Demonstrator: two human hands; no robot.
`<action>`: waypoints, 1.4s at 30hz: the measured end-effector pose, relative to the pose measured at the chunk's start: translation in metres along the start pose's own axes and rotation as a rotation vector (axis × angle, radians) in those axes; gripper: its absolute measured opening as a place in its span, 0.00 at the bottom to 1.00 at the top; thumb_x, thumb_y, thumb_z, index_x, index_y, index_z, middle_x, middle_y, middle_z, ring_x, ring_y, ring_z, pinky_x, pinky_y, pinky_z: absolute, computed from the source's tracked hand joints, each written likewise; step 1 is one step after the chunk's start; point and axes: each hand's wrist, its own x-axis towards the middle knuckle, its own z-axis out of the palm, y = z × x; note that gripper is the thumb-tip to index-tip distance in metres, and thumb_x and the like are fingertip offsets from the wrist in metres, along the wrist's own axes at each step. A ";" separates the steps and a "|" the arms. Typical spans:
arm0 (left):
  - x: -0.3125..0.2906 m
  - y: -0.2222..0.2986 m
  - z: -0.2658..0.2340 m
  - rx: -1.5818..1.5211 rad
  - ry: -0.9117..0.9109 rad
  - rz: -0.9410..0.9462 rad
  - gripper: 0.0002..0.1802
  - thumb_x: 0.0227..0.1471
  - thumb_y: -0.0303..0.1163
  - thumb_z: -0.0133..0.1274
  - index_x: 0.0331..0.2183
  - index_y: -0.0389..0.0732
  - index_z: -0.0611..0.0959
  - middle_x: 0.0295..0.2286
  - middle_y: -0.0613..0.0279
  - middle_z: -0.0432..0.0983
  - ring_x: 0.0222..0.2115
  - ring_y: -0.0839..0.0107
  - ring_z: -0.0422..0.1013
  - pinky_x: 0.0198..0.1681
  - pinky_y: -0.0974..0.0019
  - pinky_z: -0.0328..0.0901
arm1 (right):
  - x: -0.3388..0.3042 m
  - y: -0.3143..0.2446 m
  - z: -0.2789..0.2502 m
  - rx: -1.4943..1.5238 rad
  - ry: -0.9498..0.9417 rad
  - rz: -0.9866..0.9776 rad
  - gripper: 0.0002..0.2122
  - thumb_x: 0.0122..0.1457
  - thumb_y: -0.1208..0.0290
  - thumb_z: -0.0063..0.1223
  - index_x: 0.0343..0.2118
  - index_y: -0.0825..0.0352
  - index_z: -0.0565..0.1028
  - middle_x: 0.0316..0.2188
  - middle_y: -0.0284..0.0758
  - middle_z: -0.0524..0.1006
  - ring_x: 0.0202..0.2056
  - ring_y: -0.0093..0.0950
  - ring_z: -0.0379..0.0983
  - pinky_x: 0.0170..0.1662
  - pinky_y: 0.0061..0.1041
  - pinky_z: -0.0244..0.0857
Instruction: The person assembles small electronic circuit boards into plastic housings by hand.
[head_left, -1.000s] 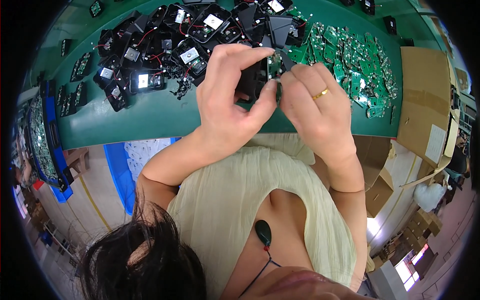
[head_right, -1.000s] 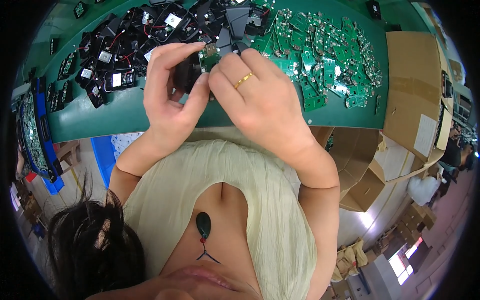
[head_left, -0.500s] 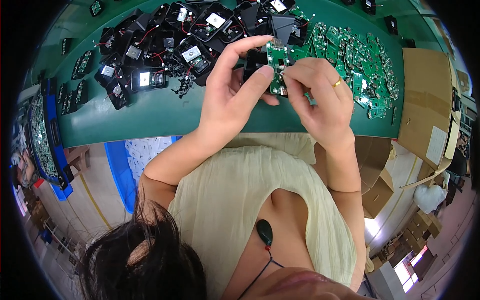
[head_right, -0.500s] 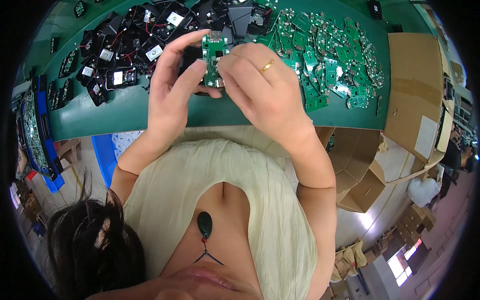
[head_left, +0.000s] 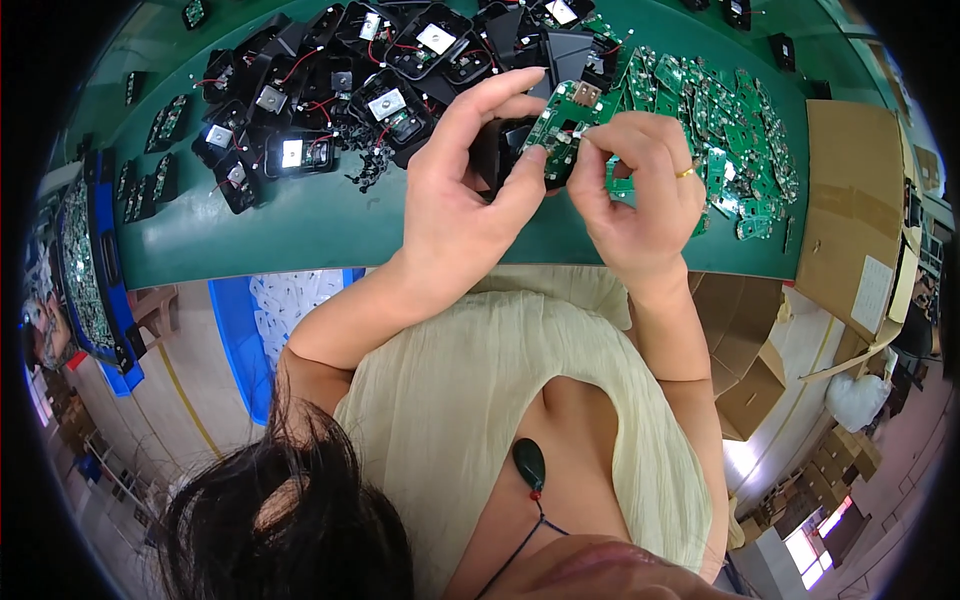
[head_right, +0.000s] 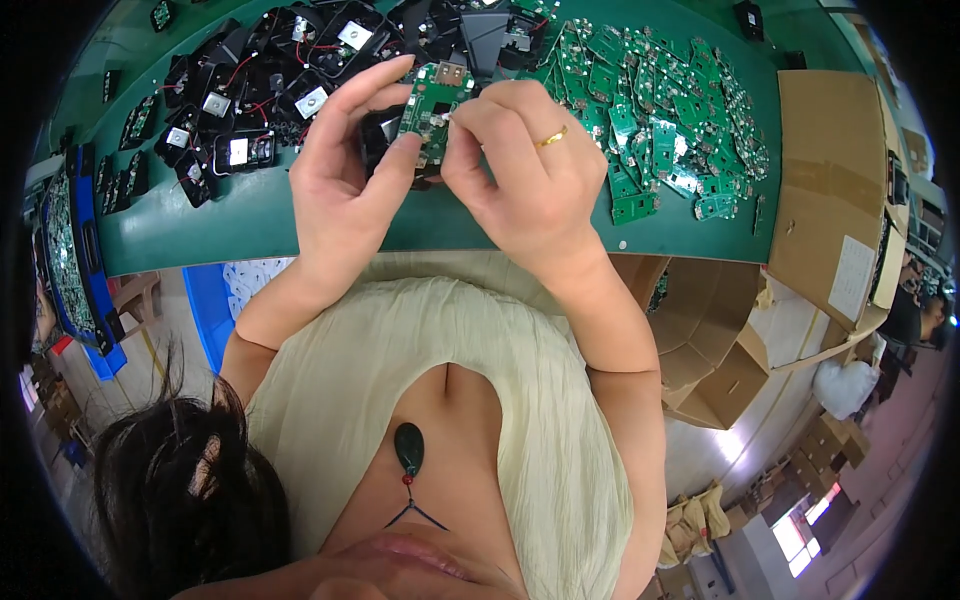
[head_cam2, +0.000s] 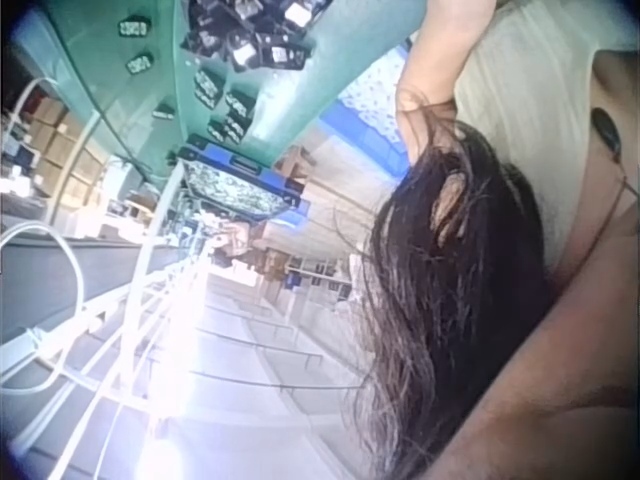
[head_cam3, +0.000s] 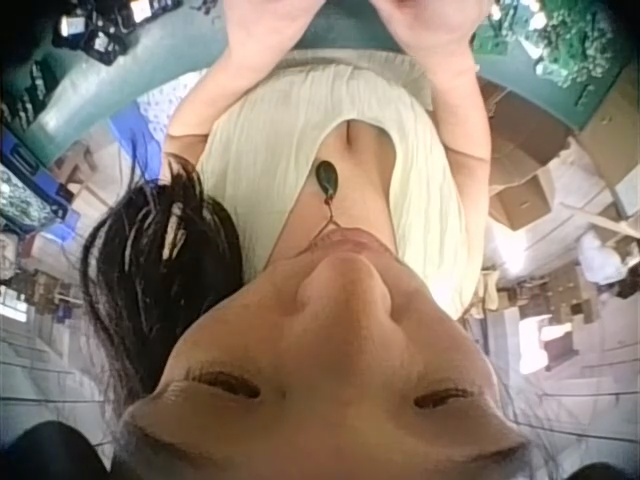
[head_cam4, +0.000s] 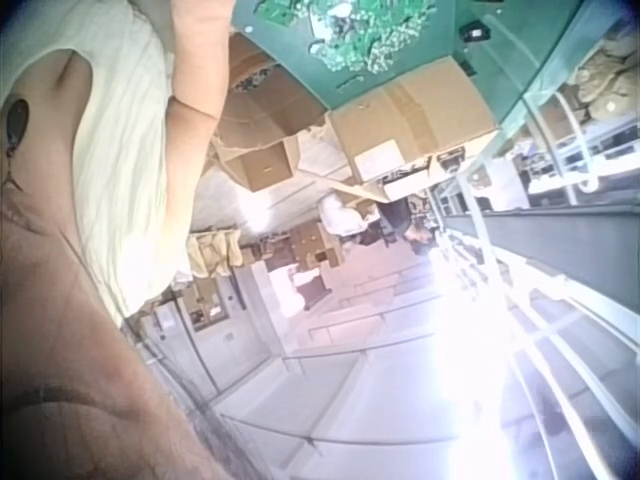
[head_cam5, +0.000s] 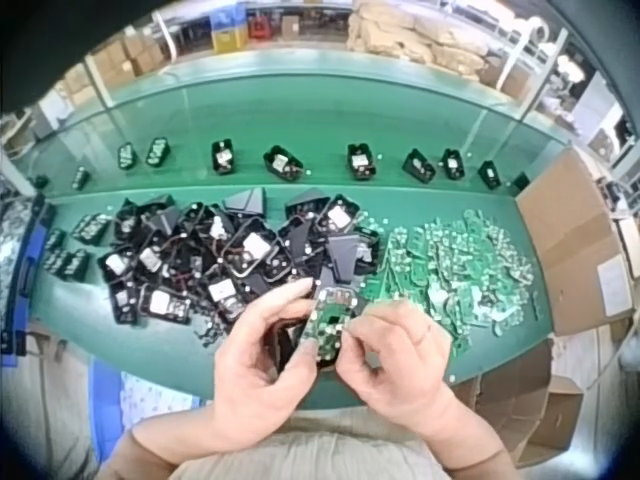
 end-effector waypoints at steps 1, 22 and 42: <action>0.000 0.000 -0.001 0.053 0.008 0.018 0.24 0.43 0.17 0.49 0.46 0.39 0.70 0.37 0.63 0.69 0.32 0.84 0.64 0.28 0.80 0.66 | -0.001 -0.001 0.000 -0.040 0.010 -0.015 0.11 0.34 0.84 0.55 0.24 0.66 0.70 0.22 0.33 0.70 0.18 0.26 0.66 0.18 0.21 0.60; 0.009 -0.021 0.003 0.119 0.125 0.138 0.12 0.38 0.20 0.53 0.31 0.36 0.73 0.31 0.57 0.69 0.33 0.65 0.67 0.36 0.68 0.63 | -0.007 0.012 0.014 -0.095 -0.004 -0.203 0.13 0.34 0.79 0.57 0.27 0.65 0.71 0.25 0.32 0.69 0.22 0.28 0.65 0.23 0.24 0.58; 0.013 -0.020 0.006 0.270 0.150 0.303 0.12 0.37 0.18 0.53 0.31 0.36 0.73 0.31 0.56 0.69 0.32 0.64 0.68 0.33 0.67 0.65 | -0.004 0.013 0.019 -0.034 0.084 -0.176 0.11 0.33 0.84 0.55 0.24 0.67 0.70 0.21 0.33 0.68 0.19 0.29 0.64 0.20 0.23 0.59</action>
